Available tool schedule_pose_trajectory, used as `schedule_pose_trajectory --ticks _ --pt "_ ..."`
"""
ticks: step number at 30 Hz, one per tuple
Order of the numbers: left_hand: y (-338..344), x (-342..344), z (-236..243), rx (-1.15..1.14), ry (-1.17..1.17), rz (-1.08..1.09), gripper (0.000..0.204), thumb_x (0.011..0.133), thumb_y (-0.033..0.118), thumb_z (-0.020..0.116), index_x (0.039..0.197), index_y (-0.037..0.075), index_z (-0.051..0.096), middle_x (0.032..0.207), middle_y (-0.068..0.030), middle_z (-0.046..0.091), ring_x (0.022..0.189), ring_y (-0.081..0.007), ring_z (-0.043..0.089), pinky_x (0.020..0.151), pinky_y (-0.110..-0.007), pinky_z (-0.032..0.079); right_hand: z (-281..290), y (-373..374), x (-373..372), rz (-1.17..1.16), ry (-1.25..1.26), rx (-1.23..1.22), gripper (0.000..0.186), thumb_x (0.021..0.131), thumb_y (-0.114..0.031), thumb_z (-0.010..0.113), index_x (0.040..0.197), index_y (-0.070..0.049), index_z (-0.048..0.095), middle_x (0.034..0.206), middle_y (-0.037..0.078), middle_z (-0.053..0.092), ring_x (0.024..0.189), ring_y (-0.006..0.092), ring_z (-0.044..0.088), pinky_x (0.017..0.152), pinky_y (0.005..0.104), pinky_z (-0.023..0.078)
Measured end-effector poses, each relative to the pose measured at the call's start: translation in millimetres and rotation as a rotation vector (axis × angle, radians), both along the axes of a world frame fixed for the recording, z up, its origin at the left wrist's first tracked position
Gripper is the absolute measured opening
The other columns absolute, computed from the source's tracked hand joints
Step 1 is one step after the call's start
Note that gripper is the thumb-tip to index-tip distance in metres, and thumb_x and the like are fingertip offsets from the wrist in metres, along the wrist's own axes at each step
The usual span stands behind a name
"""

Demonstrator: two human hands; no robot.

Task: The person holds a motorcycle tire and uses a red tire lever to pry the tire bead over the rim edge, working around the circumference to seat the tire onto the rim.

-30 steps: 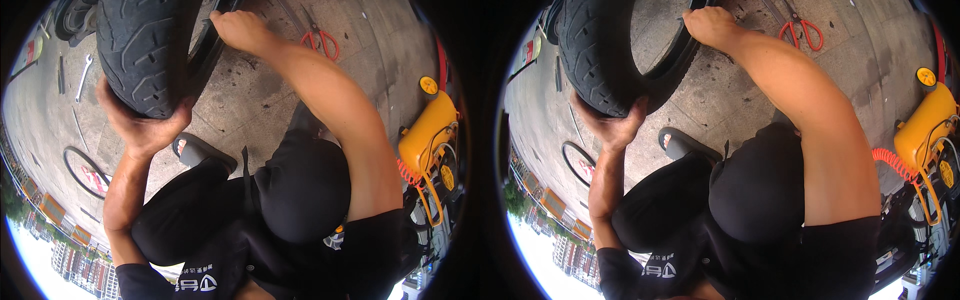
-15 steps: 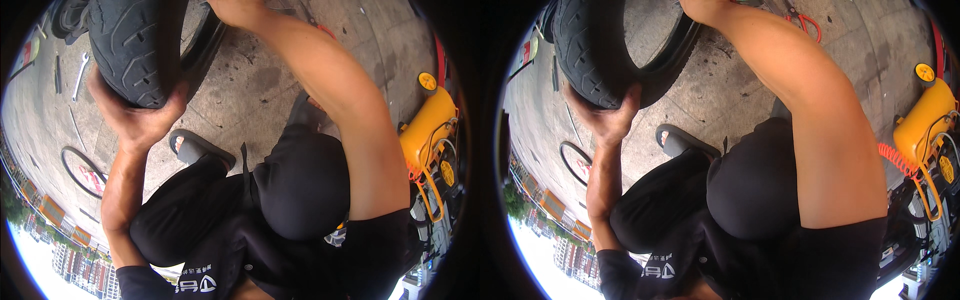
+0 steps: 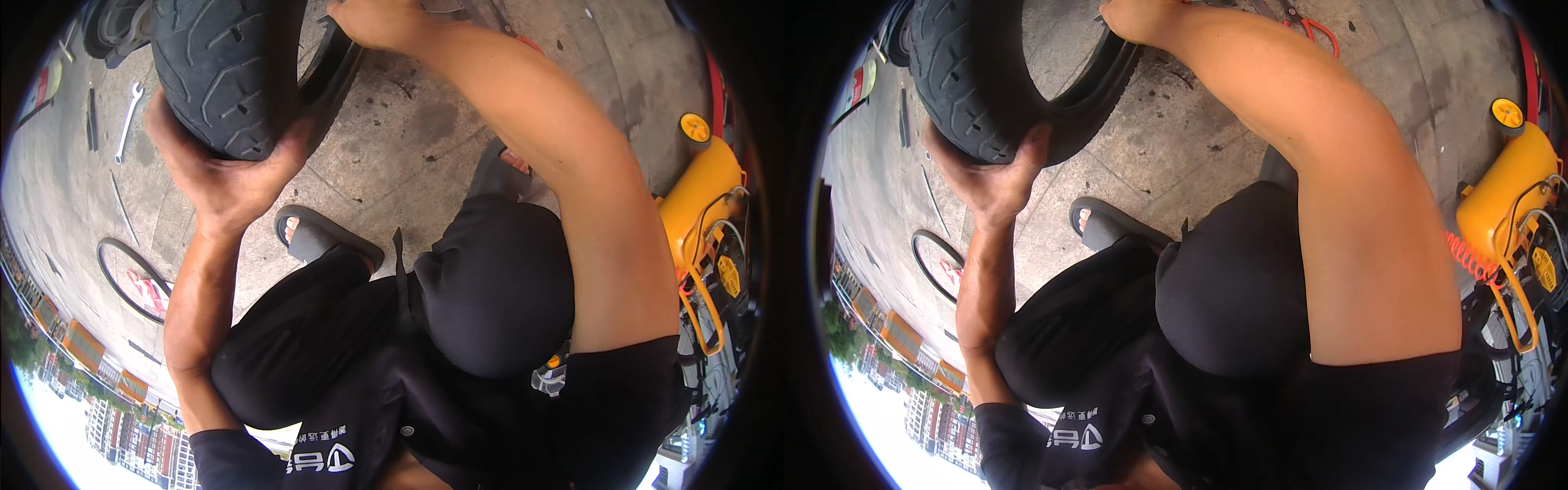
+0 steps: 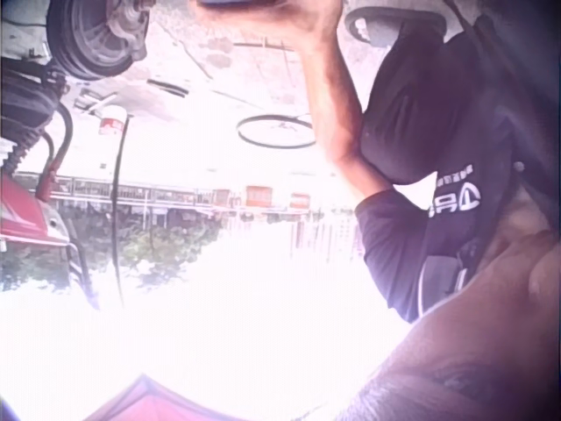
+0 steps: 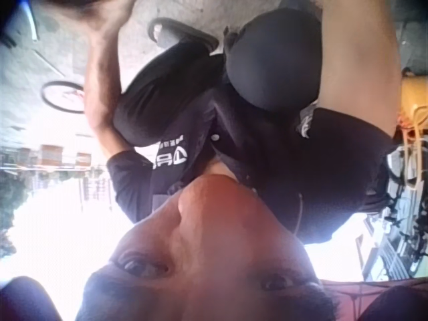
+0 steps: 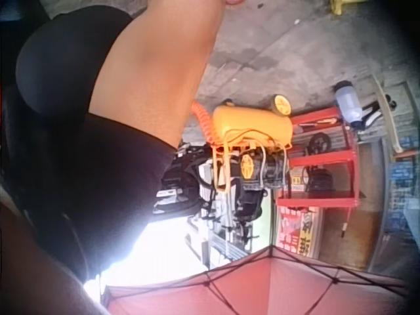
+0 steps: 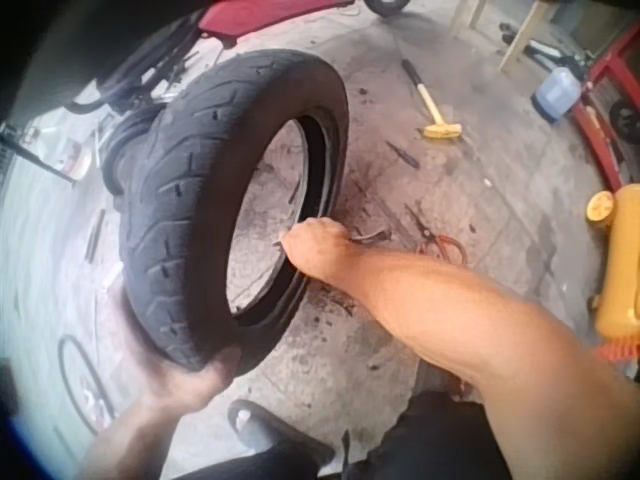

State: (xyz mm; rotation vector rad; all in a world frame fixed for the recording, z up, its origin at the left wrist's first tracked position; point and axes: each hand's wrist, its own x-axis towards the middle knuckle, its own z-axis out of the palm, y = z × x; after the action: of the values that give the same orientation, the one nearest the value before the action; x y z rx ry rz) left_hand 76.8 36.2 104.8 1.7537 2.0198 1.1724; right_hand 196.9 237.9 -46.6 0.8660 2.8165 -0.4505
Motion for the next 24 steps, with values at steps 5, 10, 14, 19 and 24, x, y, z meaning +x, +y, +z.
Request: schedule_pose_trajectory --ticks 5,10,14,19,24 --pt "0.0 -1.0 1.5 -0.005 0.125 0.008 0.097 0.064 0.035 0.089 0.135 -0.002 0.035 0.119 -0.0167 0.054 0.107 -0.0263 0.058 0.094 -0.039 0.046 2.4 -5.7 -3.1 0.005 -0.049 0.018 0.029 0.093 -0.017 0.048 0.101 -0.007 0.074 0.099 0.013 0.074 0.093 0.0285 0.072 0.079 0.0431 0.058" --pt "1.3 -2.4 -2.5 0.033 0.007 -0.028 0.096 0.063 0.035 0.089 0.134 -0.002 0.035 0.118 -0.0163 0.054 0.105 -0.0262 0.058 0.093 -0.039 0.047 -0.4 1.0 -0.6 -0.036 -0.079 -0.017 0.029 0.092 -0.018 0.048 0.097 -0.006 0.075 0.097 0.013 0.074 0.09 0.0293 0.073 0.078 0.0425 0.058" --pt "0.5 0.0 -3.0 0.049 -0.002 -0.011 0.096 0.063 0.037 0.089 0.133 -0.002 0.037 0.118 -0.0162 0.053 0.106 -0.0262 0.058 0.094 -0.039 0.046 -6.1 -0.4 -1.0 0.012 -0.02 0.045 0.03 0.093 -0.02 0.049 0.098 -0.008 0.075 0.096 0.012 0.075 0.09 0.0288 0.073 0.078 0.0416 0.058" --pt "-1.1 3.3 1.8 -0.001 0.078 -0.004 0.098 0.063 0.038 0.09 0.134 -0.002 0.036 0.12 -0.0164 0.053 0.109 -0.0264 0.056 0.095 -0.039 0.045 -2.0 19.7 -9.1 0.045 -0.161 0.107 0.03 0.092 -0.02 0.05 0.107 -0.009 0.074 0.103 0.01 0.074 0.096 0.027 0.072 0.081 0.0424 0.057" --pt "0.4 5.2 2.6 0.002 0.055 -0.001 0.099 0.063 0.038 0.09 0.135 -0.003 0.035 0.12 -0.0165 0.052 0.11 -0.0263 0.056 0.095 -0.039 0.045 -15.9 57.7 -10.7 0.054 0.184 -0.015 0.022 0.083 -0.021 0.057 0.087 -0.006 0.073 0.093 0.018 0.072 0.091 0.0348 0.07 0.076 0.0451 0.056"
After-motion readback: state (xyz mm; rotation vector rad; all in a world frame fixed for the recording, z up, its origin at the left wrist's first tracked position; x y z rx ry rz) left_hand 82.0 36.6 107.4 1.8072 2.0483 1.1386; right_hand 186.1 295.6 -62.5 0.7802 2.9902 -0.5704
